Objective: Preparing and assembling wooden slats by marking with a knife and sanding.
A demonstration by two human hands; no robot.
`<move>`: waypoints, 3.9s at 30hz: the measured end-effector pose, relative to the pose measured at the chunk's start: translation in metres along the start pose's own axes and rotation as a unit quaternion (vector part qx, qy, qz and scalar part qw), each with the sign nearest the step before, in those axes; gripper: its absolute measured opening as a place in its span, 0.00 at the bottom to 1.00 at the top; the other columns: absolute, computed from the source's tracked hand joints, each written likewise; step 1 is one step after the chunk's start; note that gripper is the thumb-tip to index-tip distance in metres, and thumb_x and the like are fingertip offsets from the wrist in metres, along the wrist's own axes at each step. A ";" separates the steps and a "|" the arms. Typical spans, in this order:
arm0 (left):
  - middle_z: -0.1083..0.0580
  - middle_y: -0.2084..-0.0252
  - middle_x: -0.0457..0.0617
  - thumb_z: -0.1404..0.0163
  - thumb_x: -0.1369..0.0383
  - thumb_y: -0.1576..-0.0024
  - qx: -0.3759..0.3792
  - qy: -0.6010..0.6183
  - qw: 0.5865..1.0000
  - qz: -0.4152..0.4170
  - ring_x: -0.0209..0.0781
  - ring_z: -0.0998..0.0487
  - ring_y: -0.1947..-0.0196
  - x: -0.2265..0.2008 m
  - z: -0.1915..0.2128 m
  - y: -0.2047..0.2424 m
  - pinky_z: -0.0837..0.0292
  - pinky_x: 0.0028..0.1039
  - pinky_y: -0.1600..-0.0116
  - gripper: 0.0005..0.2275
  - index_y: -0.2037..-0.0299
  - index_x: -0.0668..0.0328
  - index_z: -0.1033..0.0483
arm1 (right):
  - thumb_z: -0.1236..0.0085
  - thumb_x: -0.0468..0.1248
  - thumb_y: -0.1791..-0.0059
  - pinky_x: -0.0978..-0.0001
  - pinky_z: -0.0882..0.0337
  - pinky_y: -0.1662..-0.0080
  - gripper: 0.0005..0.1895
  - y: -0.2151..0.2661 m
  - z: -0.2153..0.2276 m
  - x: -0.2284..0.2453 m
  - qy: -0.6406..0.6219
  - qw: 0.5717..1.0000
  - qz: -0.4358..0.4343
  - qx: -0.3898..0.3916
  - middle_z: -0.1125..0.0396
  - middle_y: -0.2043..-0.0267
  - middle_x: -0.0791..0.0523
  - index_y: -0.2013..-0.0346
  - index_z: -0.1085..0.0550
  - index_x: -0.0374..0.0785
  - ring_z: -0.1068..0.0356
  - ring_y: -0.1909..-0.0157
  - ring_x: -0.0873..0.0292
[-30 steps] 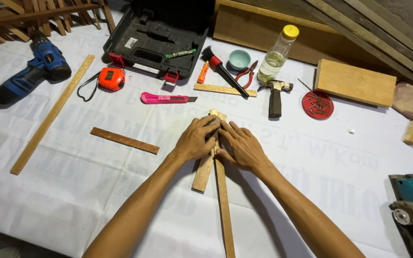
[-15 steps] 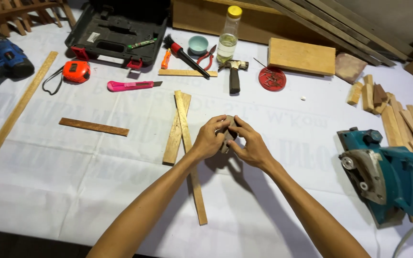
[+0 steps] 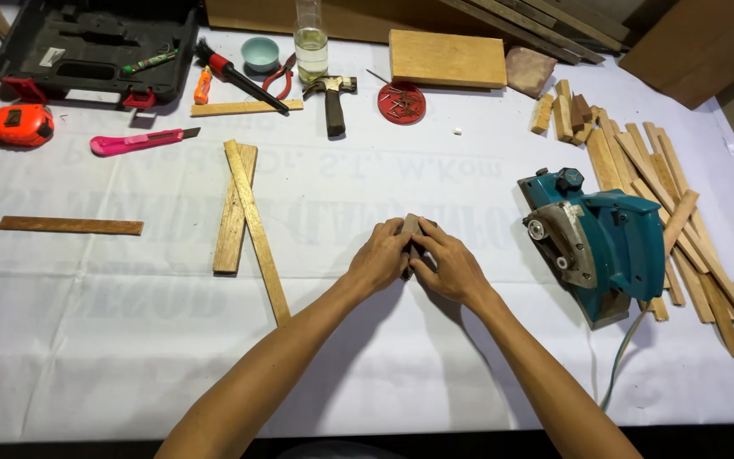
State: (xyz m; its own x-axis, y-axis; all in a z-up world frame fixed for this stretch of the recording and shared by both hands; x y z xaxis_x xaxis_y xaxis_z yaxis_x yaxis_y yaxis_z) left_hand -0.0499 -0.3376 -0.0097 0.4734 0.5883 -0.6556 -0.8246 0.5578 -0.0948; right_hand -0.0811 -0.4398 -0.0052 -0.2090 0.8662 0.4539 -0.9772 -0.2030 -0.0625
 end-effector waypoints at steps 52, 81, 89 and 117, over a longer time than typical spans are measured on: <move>0.22 0.77 0.61 0.40 0.66 0.51 -0.062 -0.041 0.955 0.289 0.51 0.19 0.79 0.183 0.210 0.081 0.21 0.36 0.76 0.24 0.49 0.79 0.30 | 0.49 0.29 0.57 0.47 0.54 0.28 0.38 -0.186 -0.114 0.210 0.009 0.957 0.279 0.083 0.46 0.26 0.52 0.30 0.38 0.40 0.56 0.22 0.45; 0.20 0.67 0.57 0.50 0.71 0.41 -0.141 0.418 0.862 0.251 0.37 0.18 0.72 0.183 0.200 0.092 0.17 0.22 0.69 0.19 0.42 0.74 0.39 | 0.36 0.41 0.57 0.58 0.22 0.52 0.36 -0.163 -0.040 0.257 -0.122 0.968 0.196 0.101 0.28 0.48 0.50 0.35 0.34 0.42 0.23 0.59 0.51; 0.22 0.64 0.51 0.39 0.61 0.43 -0.173 -0.126 0.958 0.191 0.43 0.22 0.65 0.141 0.262 0.097 0.28 0.32 0.60 0.11 0.61 0.60 0.23 | 0.41 0.34 0.56 0.62 0.21 0.61 0.31 -0.176 -0.037 0.207 -0.054 0.984 0.136 0.102 0.24 0.66 0.52 0.37 0.31 0.40 0.23 0.69 0.55; 0.21 0.75 0.55 0.42 0.59 0.47 -0.191 0.046 0.939 0.283 0.45 0.20 0.75 0.179 0.277 0.204 0.26 0.37 0.68 0.15 0.56 0.61 0.19 | 0.36 0.37 0.54 0.57 0.34 0.36 0.18 -0.169 -0.055 0.321 0.042 0.906 0.415 -0.075 0.31 0.40 0.53 0.49 0.21 0.43 0.33 0.36 0.50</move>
State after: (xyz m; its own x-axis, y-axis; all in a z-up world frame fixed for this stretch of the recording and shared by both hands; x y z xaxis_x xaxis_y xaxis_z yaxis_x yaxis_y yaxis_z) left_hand -0.0476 0.0437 0.0612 -0.0886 0.6640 -0.7425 -0.9952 -0.0894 0.0388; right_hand 0.0148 -0.1024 0.1023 -0.8703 0.4762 0.1260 -0.4745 -0.7419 -0.4738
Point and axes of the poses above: each hand's wrist, its own y-axis away from the middle knuckle, its own z-axis out of the back of the hand, x = y × z, the point moved 10 cm from there along -y, towards the middle knuckle
